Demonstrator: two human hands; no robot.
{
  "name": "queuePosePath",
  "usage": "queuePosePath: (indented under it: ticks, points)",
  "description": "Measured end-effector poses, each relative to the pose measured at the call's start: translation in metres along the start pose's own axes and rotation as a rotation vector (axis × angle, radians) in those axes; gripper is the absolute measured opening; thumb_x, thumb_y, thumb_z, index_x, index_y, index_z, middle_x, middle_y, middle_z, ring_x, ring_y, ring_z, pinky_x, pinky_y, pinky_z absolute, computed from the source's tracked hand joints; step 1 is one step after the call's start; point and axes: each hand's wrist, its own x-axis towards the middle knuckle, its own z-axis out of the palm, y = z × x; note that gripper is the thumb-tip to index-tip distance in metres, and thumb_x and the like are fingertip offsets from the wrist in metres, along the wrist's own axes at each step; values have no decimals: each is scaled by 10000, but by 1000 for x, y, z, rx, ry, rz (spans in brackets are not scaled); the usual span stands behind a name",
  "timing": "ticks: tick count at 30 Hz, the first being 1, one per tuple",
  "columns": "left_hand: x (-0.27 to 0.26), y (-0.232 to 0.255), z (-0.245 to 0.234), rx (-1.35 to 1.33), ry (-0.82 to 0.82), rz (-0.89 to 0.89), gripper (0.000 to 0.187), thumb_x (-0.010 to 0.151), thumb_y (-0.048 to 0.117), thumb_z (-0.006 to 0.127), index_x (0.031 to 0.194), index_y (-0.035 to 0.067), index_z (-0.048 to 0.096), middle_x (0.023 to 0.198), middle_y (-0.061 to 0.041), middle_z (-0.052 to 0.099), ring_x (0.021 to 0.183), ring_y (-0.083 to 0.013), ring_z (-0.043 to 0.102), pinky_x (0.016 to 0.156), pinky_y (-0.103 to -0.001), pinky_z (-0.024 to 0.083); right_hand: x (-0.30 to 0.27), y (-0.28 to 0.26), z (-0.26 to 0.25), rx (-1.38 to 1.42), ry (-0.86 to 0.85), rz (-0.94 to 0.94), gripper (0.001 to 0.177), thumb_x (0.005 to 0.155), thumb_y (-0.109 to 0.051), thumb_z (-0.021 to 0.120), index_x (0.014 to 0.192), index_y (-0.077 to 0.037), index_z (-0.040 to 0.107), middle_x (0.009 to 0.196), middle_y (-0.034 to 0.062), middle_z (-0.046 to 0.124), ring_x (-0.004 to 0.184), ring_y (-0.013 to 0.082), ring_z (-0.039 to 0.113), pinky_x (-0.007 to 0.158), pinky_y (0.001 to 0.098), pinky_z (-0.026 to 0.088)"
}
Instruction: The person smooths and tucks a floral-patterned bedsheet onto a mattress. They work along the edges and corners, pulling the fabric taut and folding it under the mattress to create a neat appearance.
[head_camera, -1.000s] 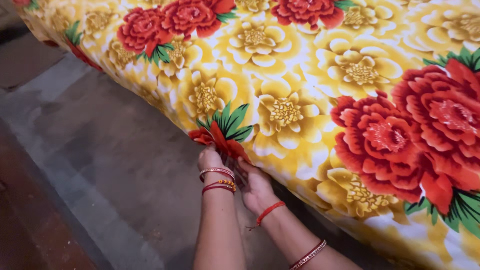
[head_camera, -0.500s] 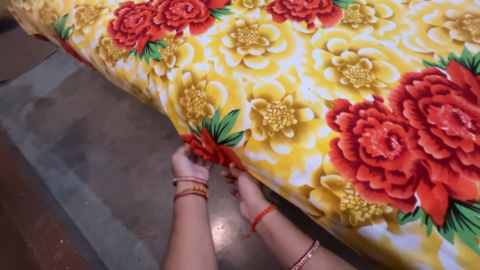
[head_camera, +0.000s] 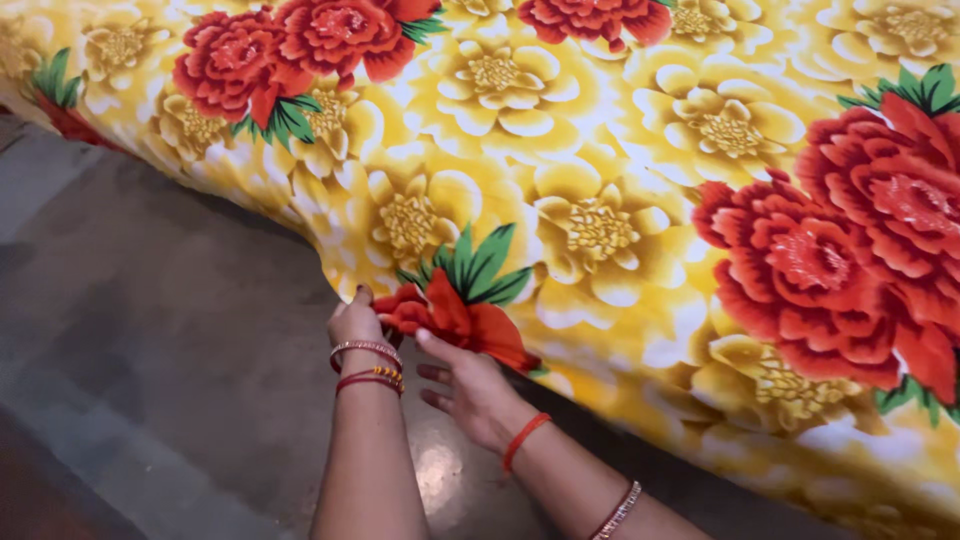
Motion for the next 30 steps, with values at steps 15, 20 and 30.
queuePosePath:
  ticks: [15, 20, 30]
  points:
    - [-17, 41, 0, -499, -454, -164, 339, 950, 274, 565, 1219, 89, 656, 1166, -76, 747, 1031, -271, 732, 861, -468, 594, 62, 0, 37, -7, 266, -209, 190, 965, -375, 631, 1054, -240, 730, 951, -80, 758, 828, 43, 617, 708, 301, 417]
    - [-6, 40, -16, -181, -229, -125, 302, 960, 287, 660, 1185, 86, 651, 1049, -64, 724, 960, -267, 708, 778, -464, 583, 87, 20, 38, 25, 435, -210, 163, 976, -380, 673, 1024, -226, 700, 870, -76, 708, 746, 66, 584, 640, 282, 439]
    - [53, 36, -22, 424, -24, 39, 281, 936, 237, 789, 922, -36, 722, 748, -101, 669, 593, -195, 545, 517, -335, 407, 64, 12, 34, 162, 370, 2, 337, 1021, -447, 566, 1049, -121, 645, 854, 5, 636, 761, 167, 600, 679, 343, 472]
